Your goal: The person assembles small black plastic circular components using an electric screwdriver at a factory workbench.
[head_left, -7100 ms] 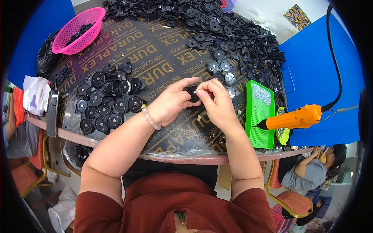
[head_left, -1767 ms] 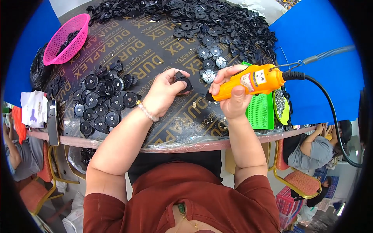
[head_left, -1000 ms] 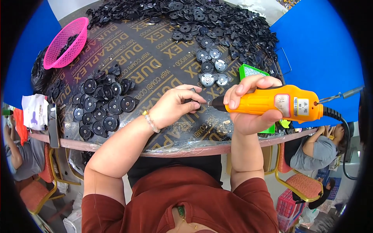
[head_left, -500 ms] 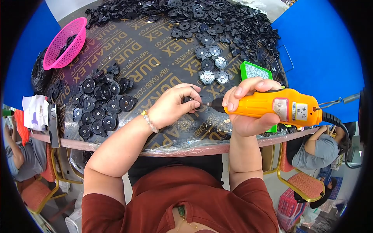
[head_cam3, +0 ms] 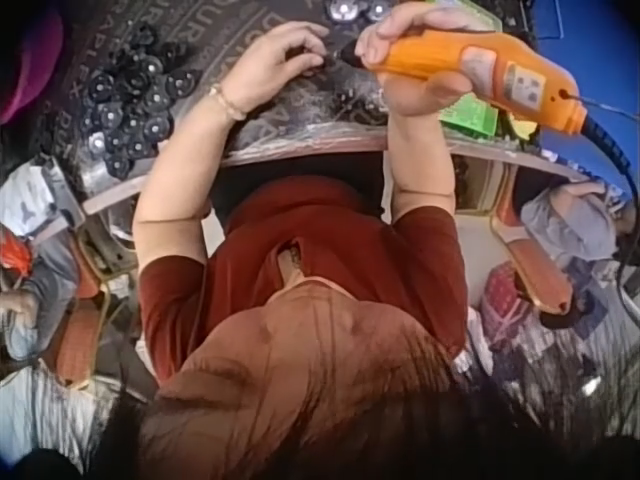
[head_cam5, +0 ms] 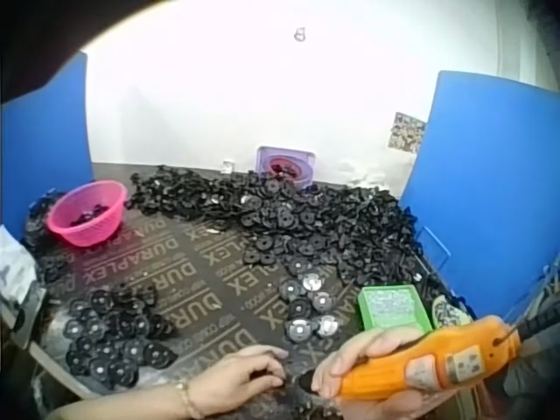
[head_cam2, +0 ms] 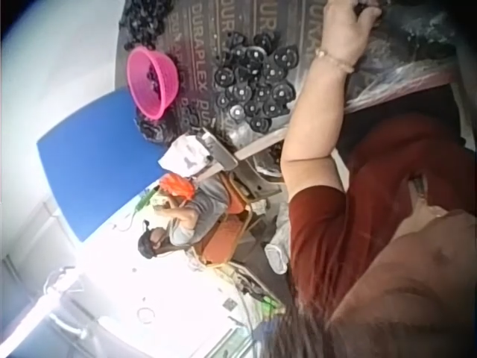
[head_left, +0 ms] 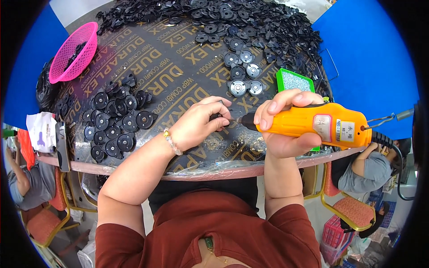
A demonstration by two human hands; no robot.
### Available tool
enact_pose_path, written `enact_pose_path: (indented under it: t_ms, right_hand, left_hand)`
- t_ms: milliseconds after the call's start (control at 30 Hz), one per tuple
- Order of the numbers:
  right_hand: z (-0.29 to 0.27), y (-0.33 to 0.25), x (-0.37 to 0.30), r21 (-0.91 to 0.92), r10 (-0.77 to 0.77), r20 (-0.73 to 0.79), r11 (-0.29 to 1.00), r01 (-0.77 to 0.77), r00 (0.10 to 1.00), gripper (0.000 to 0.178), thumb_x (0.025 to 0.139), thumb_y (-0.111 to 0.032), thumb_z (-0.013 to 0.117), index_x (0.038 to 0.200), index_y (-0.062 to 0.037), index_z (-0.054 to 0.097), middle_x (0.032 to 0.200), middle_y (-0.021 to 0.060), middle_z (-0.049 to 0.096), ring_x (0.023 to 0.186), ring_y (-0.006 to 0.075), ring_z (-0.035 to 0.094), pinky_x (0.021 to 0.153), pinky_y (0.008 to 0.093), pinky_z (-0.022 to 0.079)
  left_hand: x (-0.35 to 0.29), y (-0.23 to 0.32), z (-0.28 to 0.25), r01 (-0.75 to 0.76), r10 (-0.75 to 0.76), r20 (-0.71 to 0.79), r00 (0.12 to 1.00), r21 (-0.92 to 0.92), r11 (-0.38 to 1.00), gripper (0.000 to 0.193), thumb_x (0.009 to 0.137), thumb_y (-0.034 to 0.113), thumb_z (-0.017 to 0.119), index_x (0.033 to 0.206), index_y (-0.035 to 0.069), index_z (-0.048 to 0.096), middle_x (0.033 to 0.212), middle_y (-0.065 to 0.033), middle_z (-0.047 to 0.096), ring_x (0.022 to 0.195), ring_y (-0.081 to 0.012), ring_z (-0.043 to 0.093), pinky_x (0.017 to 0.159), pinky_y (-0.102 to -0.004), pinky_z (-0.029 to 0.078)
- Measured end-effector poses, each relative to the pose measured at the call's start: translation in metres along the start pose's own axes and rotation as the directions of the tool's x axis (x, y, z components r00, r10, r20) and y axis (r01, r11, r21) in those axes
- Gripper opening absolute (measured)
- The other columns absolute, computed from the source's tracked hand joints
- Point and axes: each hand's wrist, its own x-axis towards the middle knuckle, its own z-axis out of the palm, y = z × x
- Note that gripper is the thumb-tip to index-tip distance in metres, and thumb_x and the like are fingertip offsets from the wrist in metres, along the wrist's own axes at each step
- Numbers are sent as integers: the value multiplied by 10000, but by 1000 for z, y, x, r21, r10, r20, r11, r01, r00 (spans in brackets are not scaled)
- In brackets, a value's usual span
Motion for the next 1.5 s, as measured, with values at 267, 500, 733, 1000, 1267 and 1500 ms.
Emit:
enact_pose_path:
  t_ms: [267,500,733,1000,1267,1500]
  right_hand:
    - [5,-6,0,16,75,-66,997,-74,995,679,785,-612,655,1098,-60,414,866,138,559,609,188,588,556,318,541]
    - [1,-5,0,24,-46,-60,999,48,997,695,778,-619,655,1119,-62,417,877,148,569,613,191,593,573,328,543]
    - [5,-3,-3,-37,-88,-27,996,87,996,679,780,-597,661,1125,-62,425,883,155,578,620,194,602,589,336,551]
    - [8,2,-4,-22,-51,-24,998,50,998,643,783,-548,685,1113,-55,437,883,147,584,632,191,608,596,325,552]
    - [3,3,-14,-136,50,150,990,-30,987,697,746,-641,638,1047,-40,453,889,163,606,631,179,620,625,320,554]
    - [-4,-9,-10,121,96,175,986,-118,980,661,706,-426,790,1134,-9,508,955,186,636,732,217,647,646,298,549]
  left_hand:
    - [0,3,-1,-92,92,4,996,127,988,44,898,8,597,941,6,604,1242,-116,538,978,-153,603,793,-277,536]
    - [1,-5,3,178,-166,65,984,-423,888,238,929,-48,485,1150,33,519,1257,-116,488,1004,-152,576,840,-282,540]
    - [1,4,5,256,-228,118,967,-459,851,472,916,-68,488,1342,53,326,1162,-113,541,1023,-156,573,829,-288,551]
    - [0,6,8,277,-244,133,961,-508,816,474,916,-71,483,1345,54,325,1114,-104,573,1030,-165,586,825,-290,562]
    - [-6,5,16,252,-239,87,967,-469,847,447,886,-98,493,1297,44,389,980,-83,604,863,-125,622,719,-256,565]
    - [-3,18,12,357,-270,244,931,-472,806,518,870,-113,489,1343,64,373,1072,-107,597,904,-138,609,741,-269,573]
